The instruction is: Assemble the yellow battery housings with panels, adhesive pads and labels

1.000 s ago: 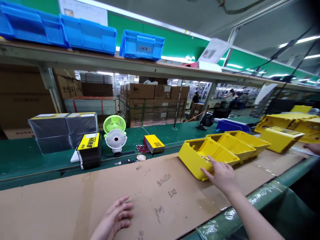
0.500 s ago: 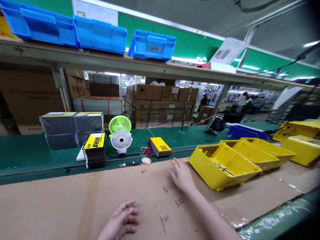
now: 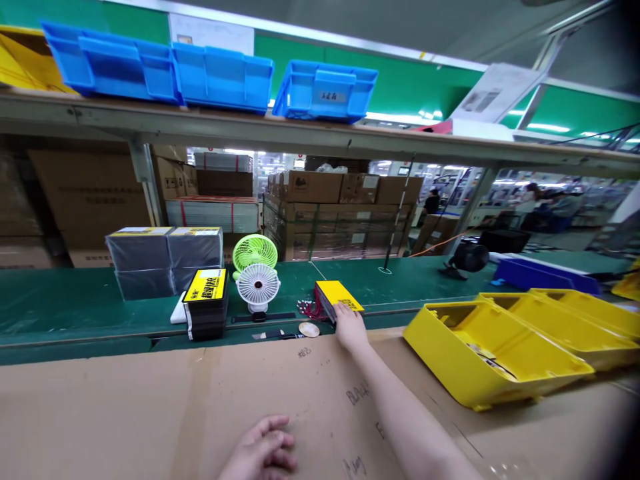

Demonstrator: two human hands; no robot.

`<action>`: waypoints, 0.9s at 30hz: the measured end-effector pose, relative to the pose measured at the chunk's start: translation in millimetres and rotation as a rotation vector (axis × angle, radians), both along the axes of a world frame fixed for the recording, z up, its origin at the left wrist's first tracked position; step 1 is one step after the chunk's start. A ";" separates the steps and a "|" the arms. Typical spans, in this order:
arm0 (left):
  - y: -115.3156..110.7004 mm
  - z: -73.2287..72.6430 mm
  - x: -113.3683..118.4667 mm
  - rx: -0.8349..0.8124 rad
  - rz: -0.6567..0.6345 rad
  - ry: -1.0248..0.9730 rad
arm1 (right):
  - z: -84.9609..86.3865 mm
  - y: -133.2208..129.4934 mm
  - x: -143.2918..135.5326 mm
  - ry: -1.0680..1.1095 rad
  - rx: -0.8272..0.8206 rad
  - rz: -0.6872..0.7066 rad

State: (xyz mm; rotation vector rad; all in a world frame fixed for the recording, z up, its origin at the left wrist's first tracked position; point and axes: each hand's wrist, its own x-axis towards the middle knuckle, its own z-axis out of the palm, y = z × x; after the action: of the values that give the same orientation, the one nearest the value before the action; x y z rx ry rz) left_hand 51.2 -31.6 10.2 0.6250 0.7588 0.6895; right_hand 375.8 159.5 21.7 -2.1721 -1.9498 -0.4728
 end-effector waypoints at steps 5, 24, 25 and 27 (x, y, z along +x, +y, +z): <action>1.6 -4.4 0.7 0.016 -0.002 0.004 | 12.9 5.0 2.2 -0.026 0.005 -0.014; 3.1 2.8 4.1 -0.003 0.025 0.052 | 15.9 22.9 -27.8 0.063 -0.105 -0.199; 3.3 2.7 4.1 -0.001 0.026 0.049 | 17.6 23.1 -27.1 0.085 -0.107 -0.206; 4.0 2.0 4.4 0.001 0.033 0.042 | 22.6 23.2 -21.8 0.136 -0.107 -0.228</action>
State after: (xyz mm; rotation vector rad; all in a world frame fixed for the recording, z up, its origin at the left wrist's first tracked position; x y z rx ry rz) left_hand 55.6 -27.6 12.3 0.6306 0.8091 0.7085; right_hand 354.0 182.6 44.3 -2.4376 -1.7037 -0.2501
